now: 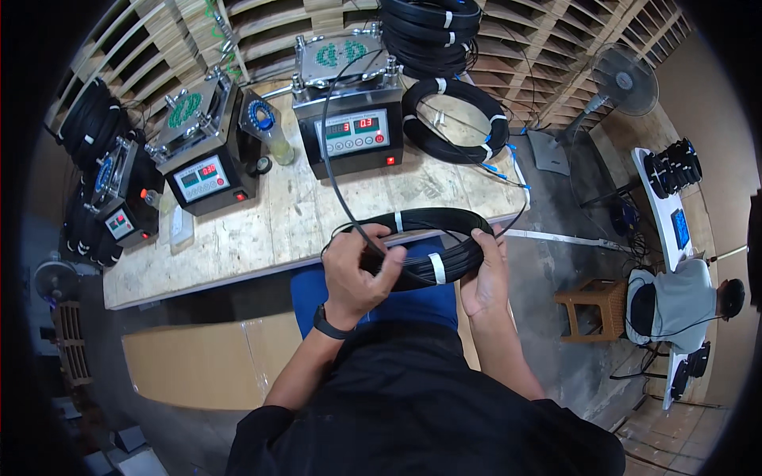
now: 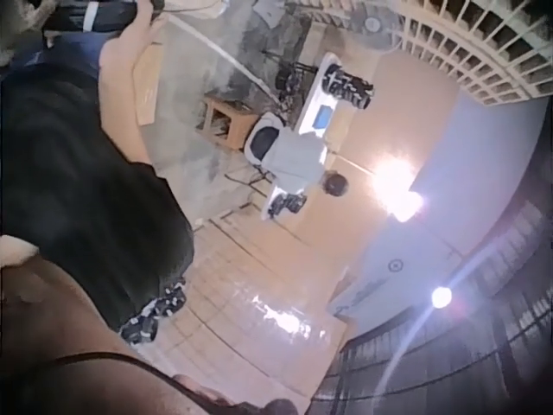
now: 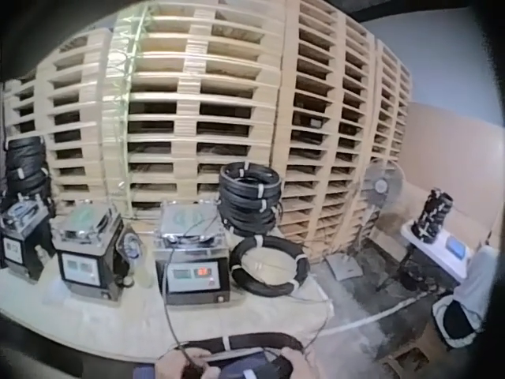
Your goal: Polishing fiber optic cable connectors using a specialized machine in a factory setting.
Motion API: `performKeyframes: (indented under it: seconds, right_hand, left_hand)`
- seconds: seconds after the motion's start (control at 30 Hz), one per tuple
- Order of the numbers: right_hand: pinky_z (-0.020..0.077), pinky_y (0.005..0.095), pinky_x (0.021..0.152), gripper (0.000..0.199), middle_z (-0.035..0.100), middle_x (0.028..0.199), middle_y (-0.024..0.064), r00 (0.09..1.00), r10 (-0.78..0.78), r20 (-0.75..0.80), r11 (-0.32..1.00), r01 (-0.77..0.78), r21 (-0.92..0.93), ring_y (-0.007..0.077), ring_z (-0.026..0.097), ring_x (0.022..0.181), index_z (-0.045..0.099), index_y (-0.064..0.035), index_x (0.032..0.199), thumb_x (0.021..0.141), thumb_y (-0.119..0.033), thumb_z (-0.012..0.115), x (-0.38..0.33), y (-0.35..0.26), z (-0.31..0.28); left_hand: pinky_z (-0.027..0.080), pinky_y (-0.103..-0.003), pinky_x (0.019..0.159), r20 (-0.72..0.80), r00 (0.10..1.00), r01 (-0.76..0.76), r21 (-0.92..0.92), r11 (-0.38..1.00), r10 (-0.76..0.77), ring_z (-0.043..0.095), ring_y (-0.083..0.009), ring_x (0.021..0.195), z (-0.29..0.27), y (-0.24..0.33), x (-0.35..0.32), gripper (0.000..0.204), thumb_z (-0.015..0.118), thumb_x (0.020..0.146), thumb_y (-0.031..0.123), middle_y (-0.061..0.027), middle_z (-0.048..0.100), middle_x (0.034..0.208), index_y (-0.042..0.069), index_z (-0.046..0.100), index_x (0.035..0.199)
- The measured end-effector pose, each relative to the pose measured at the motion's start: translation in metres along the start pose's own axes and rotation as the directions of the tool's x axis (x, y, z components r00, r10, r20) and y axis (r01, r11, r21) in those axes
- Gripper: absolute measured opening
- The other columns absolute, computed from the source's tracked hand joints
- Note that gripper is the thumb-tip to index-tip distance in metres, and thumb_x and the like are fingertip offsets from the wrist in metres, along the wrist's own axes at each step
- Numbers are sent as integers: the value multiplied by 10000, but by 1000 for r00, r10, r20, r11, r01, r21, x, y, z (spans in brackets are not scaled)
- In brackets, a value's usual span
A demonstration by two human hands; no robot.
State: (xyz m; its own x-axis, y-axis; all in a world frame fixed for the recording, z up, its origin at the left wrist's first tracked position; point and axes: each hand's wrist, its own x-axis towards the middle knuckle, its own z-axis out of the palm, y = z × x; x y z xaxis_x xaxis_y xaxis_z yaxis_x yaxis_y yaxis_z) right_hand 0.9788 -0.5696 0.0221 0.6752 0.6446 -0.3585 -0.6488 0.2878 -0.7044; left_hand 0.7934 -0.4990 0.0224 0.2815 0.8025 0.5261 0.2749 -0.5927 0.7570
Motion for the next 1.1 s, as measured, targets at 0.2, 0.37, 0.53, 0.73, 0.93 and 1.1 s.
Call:
performKeyframes:
  seconds: [0.2, 0.37, 0.53, 0.73, 0.93, 1.1]
  right_hand:
    - [539, 478, 924, 329, 598, 1111, 179, 900, 427, -94, 903, -430, -19, 345, 621, 1095, 547, -1, 1178, 881, -73, 668, 28, -12, -51]
    - [502, 530, 1033, 422, 612, 1151, 170, 890, 449, 77, 887, -433, -161, 344, 608, 1173, 572, 3, 1180, 869, -218, 754, 34, -16, -79]
    - [572, 496, 861, 475, 663, 1055, 120, 808, 590, 9, 707, -510, -490, 301, 666, 1060, 630, -74, 1164, 880, -432, 761, 119, -23, -118]
    - [486, 248, 527, 364, 625, 797, 24, 968, 236, 86, 673, -99, -733, 116, 605, 637, 635, -91, 1068, 900, -392, 752, 132, 46, -137]
    - [416, 217, 485, 457, 589, 811, 7, 999, -28, -32, 743, 0, -669, 64, 514, 563, 534, -51, 1237, 885, -211, 777, 60, 30, -126]
    - [438, 218, 506, 529, 566, 833, 11, 943, -247, 221, 696, 331, -636, 62, 510, 583, 485, -45, 1364, 904, -123, 734, 37, -2, -106]
  left_hand:
    - [324, -425, 1099, -147, 963, 257, 252, 933, -226, 453, -327, 1248, -2, -50, -42, 232, 596, 919, 107, -168, 523, 1230, 38, 561, 1138]
    - [340, -324, 1064, -6, 782, 599, -266, 755, -623, 448, -263, 1254, 12, -112, -95, 298, 520, 979, 84, -171, 459, 1310, 27, 501, 1270]
    - [368, -330, 1047, 186, 622, 762, -367, 534, -760, 477, -239, 1209, 39, -115, -94, 426, 543, 1023, 205, -166, 490, 1297, 3, 398, 1368]
    - [531, -296, 590, 248, 540, 804, -435, 406, -804, 630, -156, 665, 53, -160, -82, 431, 518, 1048, 374, -74, 627, 924, 3, 529, 1267]
    - [499, -277, 523, 188, 679, 721, -352, 596, -710, 612, -124, 601, 40, -119, -66, 402, 458, 1068, 408, -42, 587, 759, 38, 550, 1196]
    - [478, -269, 534, 175, 803, 582, -437, 686, -570, 597, -115, 567, 24, -87, -20, 448, 374, 1087, 443, -47, 595, 729, 49, 526, 1235]
